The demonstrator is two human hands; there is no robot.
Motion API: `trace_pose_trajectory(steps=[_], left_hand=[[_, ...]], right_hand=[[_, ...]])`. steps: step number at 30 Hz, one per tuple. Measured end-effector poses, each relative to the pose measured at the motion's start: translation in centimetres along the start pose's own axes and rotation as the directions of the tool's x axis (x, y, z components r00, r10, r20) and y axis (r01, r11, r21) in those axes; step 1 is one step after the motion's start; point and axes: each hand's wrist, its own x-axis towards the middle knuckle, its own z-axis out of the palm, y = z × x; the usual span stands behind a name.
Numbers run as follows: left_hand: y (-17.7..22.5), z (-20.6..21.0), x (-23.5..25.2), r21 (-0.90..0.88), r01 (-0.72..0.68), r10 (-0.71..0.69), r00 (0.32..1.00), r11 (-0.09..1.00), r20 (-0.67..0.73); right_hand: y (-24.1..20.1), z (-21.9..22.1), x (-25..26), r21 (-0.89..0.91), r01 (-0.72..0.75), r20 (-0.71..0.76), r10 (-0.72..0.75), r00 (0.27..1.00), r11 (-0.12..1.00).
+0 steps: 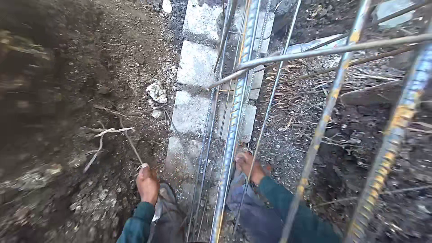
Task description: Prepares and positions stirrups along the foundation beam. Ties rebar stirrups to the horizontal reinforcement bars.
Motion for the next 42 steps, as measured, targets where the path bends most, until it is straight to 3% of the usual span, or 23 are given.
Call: trace_pose_trajectory(steps=[6, 9, 14, 18, 21, 24, 27, 31, 33, 36, 39, 42], left_hand=[[1.1, 0.6, -0.6, 0.248, 0.018, -0.004, 0.998, 0.969, -0.058], [0.4, 0.4, -0.1, 0.224, 0.033, -0.027, 0.999, 0.974, -0.030], [-1.7, -0.5, 1.3, 0.046, 0.084, -0.088, 0.992, 0.995, 0.094], [-4.8, -0.8, 2.7, 0.169, 0.163, -0.183, 0.977, 0.972, 0.112], [-5.3, 0.2, 3.1, 0.356, 0.136, -0.165, 0.985, 0.925, 0.053], [-4.0, 1.0, 2.2, 0.401, 0.107, -0.127, 0.992, 0.910, 0.022], [-4.5, 1.0, 1.9, 0.451, -0.015, -0.025, 0.996, 0.892, 0.082], [-4.1, 3.1, 3.5, 0.590, -0.182, 0.069, 0.976, 0.787, 0.208], [-2.4, 5.4, 3.8, 0.654, -0.233, 0.104, 0.967, 0.720, 0.231], [-1.5, 8.2, 4.3, 0.698, -0.272, 0.157, 0.961, 0.662, 0.226], [-2.9, 9.0, 4.0, 0.689, -0.267, 0.204, 0.963, 0.674, 0.174], [-4.2, 9.1, 3.5, 0.693, -0.214, 0.177, 0.976, 0.689, 0.125]], right_hand=[[6.3, -1.3, -7.7, 0.042, -0.162, -0.056, 0.165, 0.985, 0.986], [6.7, -0.5, -8.4, 0.062, -0.175, -0.013, 0.176, 0.984, 0.983], [2.4, 4.1, -2.8, 0.038, 0.091, 0.226, -0.097, 0.969, 0.995], [1.3, 11.2, 5.2, 0.196, 0.096, 0.347, -0.161, 0.924, 0.976], [0.2, 15.1, 6.4, 0.074, 0.117, 0.398, -0.137, 0.907, 0.990], [-0.5, 15.6, 5.0, -0.051, 0.125, 0.344, -0.100, 0.934, 0.991], [-0.8, 14.1, 3.9, -0.053, 0.077, 0.434, -0.046, 0.900, 0.996], [0.7, 14.7, 3.1, -0.194, 0.097, 0.527, 0.020, 0.850, 0.976], [2.2, 15.1, 2.5, -0.083, 0.008, 0.549, 0.039, 0.835, 0.997], [4.1, 15.0, 1.8, 0.323, -0.155, 0.451, -0.007, 0.893, 0.934], [1.8, 12.3, 2.7, 0.659, -0.123, 0.257, -0.069, 0.964, 0.742], [-1.9, 8.9, 4.0, 0.733, -0.104, 0.189, -0.055, 0.980, 0.672]])
